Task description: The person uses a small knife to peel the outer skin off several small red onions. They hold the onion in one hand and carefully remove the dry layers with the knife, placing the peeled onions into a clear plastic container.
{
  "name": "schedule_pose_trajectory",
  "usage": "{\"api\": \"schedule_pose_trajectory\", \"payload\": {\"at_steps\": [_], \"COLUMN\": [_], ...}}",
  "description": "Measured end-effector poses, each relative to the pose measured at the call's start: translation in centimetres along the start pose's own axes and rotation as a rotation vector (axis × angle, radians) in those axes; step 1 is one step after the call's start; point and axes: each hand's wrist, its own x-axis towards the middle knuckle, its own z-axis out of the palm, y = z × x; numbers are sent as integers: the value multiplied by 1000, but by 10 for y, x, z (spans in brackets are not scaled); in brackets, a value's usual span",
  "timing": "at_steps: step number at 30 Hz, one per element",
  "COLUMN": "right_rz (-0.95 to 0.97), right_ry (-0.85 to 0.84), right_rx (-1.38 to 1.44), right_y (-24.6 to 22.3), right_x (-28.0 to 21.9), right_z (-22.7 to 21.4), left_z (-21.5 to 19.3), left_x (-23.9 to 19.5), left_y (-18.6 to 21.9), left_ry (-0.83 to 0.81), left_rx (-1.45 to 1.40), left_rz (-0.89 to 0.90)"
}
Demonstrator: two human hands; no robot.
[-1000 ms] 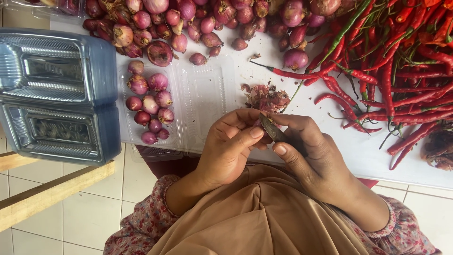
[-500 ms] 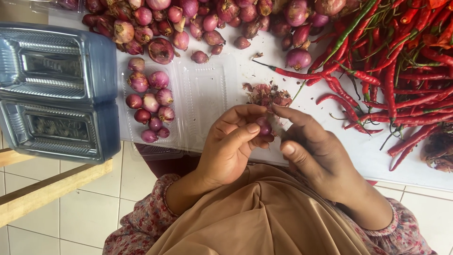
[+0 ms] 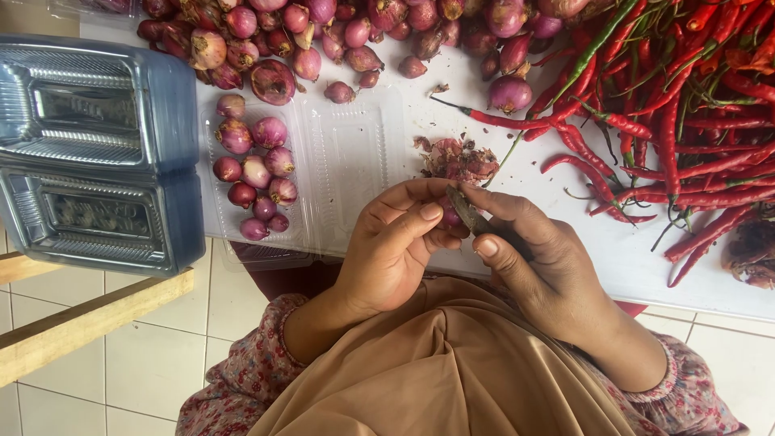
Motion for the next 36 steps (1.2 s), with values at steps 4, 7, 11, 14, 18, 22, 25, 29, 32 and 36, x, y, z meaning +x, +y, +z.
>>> {"api": "schedule_pose_trajectory", "payload": {"at_steps": [4,7,11,14,18,22,25,29,32,36], "right_rz": [37,46,-11,-58,-43,-69,-68,-104,-80,48], "right_ry": [16,35,-116,-147,-149,-122,-51,-4,9,-3], "right_rx": [32,183,60,-57,-43,-19,-23,-29,21,382], "right_y": [3,3,-3,-3,-4,-2,2,5,4,14], "right_x": [0,0,3,4,3,3,0,0,-2,-5], "right_z": [-2,-5,-13,-13,-11,-5,2,4,4,6], "left_z": [4,9,10,8,6,6,6,5,7,14], "left_x": [-1,-4,-4,-3,-4,-4,-4,-3,-4,-6], "left_y": [2,6,8,8,6,5,2,0,0,7], "left_ry": [-15,21,59,49,19,24,34,37,23,-41], "left_rx": [12,85,173,198,210,224,218,204,209,233], "left_rz": [1,22,90,118,158,159,165,145,149,141]}}
